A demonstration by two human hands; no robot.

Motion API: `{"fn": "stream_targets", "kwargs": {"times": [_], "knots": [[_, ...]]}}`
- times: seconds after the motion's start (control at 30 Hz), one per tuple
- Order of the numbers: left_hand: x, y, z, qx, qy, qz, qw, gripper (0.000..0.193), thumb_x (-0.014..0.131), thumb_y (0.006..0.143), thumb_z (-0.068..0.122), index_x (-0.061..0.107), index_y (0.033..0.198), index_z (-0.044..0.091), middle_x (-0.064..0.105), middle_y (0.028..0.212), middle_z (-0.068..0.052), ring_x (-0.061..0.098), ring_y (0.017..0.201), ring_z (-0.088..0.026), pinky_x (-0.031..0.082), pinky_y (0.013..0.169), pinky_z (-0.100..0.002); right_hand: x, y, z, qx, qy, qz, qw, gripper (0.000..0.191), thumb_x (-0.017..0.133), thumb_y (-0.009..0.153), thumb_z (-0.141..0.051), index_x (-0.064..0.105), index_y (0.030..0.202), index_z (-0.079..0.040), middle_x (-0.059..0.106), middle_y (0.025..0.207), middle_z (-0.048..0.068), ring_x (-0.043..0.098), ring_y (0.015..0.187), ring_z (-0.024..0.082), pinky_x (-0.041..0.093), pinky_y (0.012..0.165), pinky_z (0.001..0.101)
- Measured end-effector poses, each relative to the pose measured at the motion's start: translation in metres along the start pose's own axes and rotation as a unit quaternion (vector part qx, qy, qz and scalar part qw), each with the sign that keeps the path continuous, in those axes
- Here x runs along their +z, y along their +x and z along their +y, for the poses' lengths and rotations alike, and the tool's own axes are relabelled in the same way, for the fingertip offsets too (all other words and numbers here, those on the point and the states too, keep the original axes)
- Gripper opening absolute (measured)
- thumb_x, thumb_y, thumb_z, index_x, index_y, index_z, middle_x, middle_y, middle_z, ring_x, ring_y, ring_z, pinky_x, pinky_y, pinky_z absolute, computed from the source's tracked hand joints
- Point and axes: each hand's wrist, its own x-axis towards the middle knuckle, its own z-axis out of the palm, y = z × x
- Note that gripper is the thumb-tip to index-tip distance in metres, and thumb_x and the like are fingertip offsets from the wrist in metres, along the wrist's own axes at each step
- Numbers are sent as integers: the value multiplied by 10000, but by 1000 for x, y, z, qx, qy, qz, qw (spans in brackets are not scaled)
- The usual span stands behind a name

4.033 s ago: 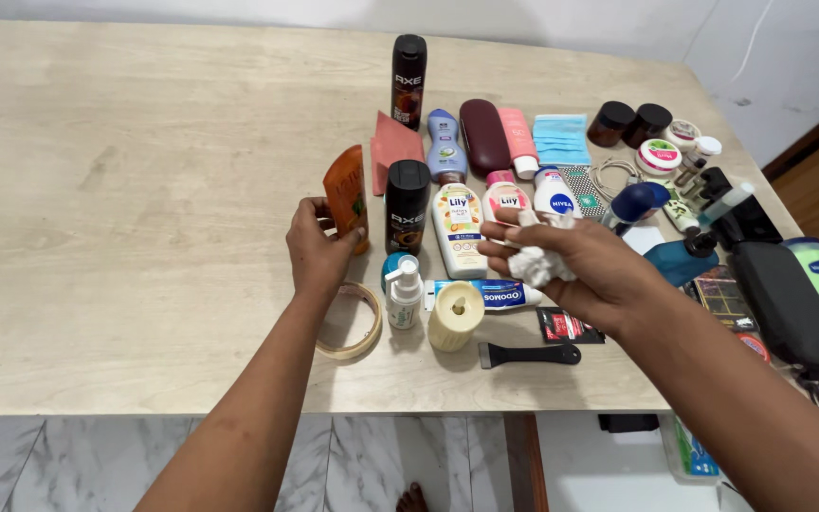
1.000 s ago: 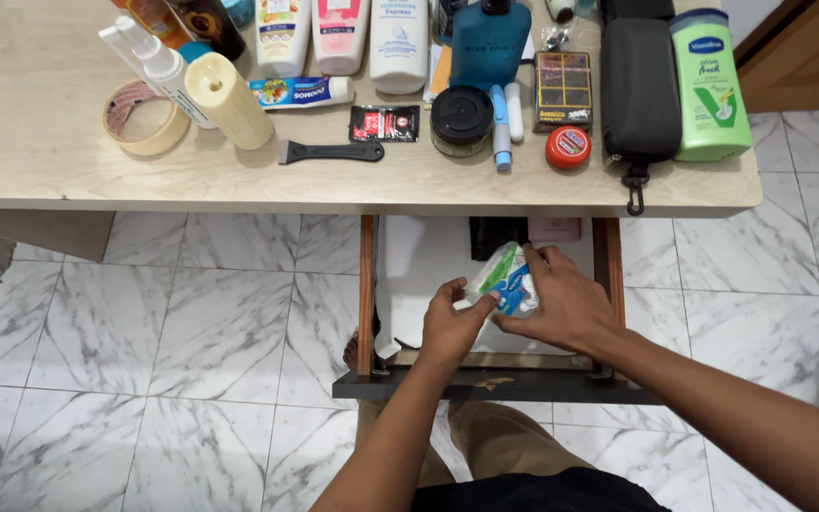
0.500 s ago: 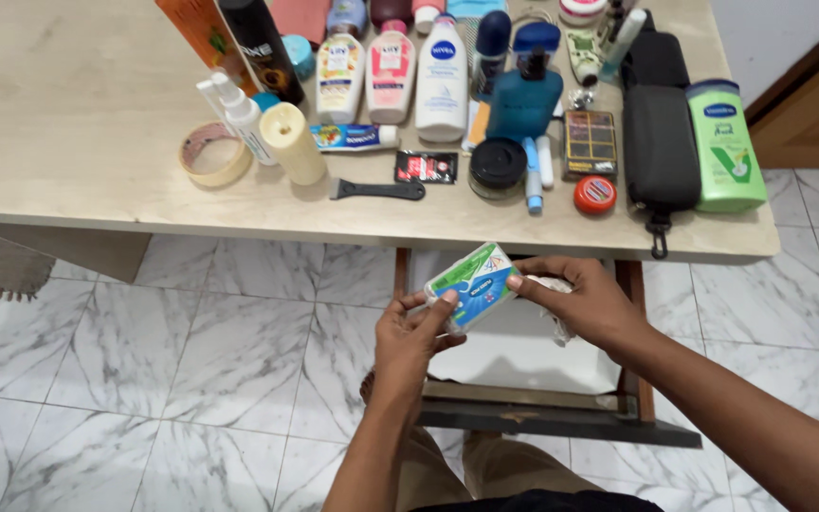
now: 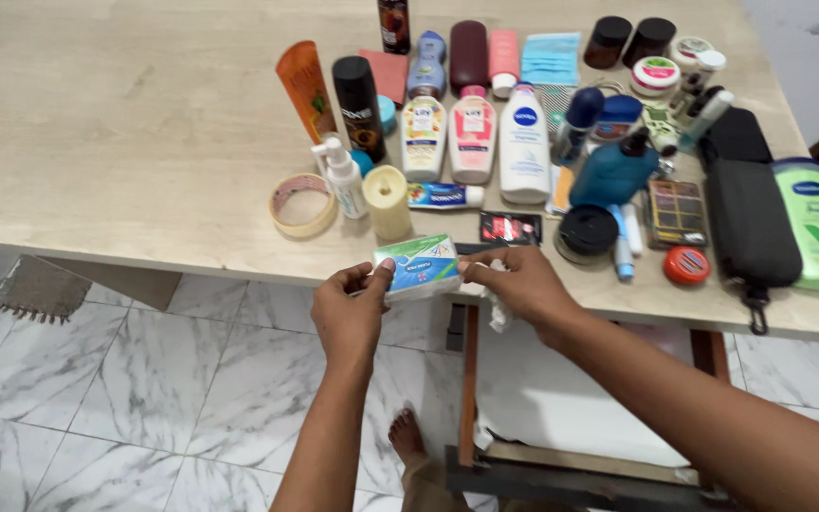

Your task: The person empties a cluttered drawer by removing personal care items one by one and placing them on a nearby table. Items include bottles, tubes, jars, a razor, a wallet, and a pouch. The person continues until the drawer is empty and all items are arranged on the table.

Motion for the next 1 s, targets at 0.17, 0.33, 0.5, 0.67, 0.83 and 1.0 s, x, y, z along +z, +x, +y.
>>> {"fn": "stream_targets", "kwargs": {"times": [0.17, 0.33, 0.5, 0.67, 0.83, 1.0], "knots": [[-29, 60, 1, 45, 114, 12, 992, 447, 818, 806, 414, 815, 986, 5, 789, 844, -136, 746, 737, -219, 569, 725, -353, 49, 36, -11, 62, 25, 8, 998, 300, 770, 862, -301, 826, 961, -23, 683, 739, 62, 574, 582, 122, 460, 481, 315], [-38, 100, -8, 45, 163, -24, 985, 427, 816, 789, 437, 816, 1001, 66, 800, 870, -124, 768, 788, -242, 580, 764, -377, 84, 45, -16, 99, -58, 54, 992, 317, 771, 856, -325, 835, 972, -37, 725, 712, 95, 596, 553, 138, 473, 505, 319], [-41, 117, -17, 57, 184, -52, 980, 412, 821, 783, 435, 822, 1007, 89, 796, 890, -123, 773, 830, -255, 576, 793, -372, 97, 43, -12, 60, -105, 96, 988, 352, 796, 831, -347, 829, 1014, -48, 723, 677, 121, 622, 569, 134, 502, 550, 328], [-38, 123, -22, 49, 165, -59, 983, 401, 810, 800, 420, 814, 1010, 78, 796, 882, -127, 777, 827, -252, 579, 780, -369, 102, 44, -19, 57, -141, 118, 981, 366, 799, 831, -374, 830, 1031, -69, 725, 663, 129, 651, 562, 132, 517, 574, 323], [-31, 127, -23, 73, 146, -41, 986, 400, 814, 807, 399, 808, 996, 46, 792, 866, -139, 772, 799, -255, 576, 772, -370, 101, 46, -34, 102, -116, 104, 982, 336, 749, 876, -344, 811, 1079, -83, 712, 654, 153, 602, 500, 176, 480, 500, 365], [-28, 135, -25, 88, 138, -41, 986, 418, 815, 808, 391, 794, 985, 14, 783, 841, -151, 761, 766, -262, 570, 759, -371, 102, 55, -36, 91, -109, 119, 983, 316, 762, 866, -314, 817, 1070, -79, 740, 697, 102, 620, 518, 135, 483, 475, 321]]}}
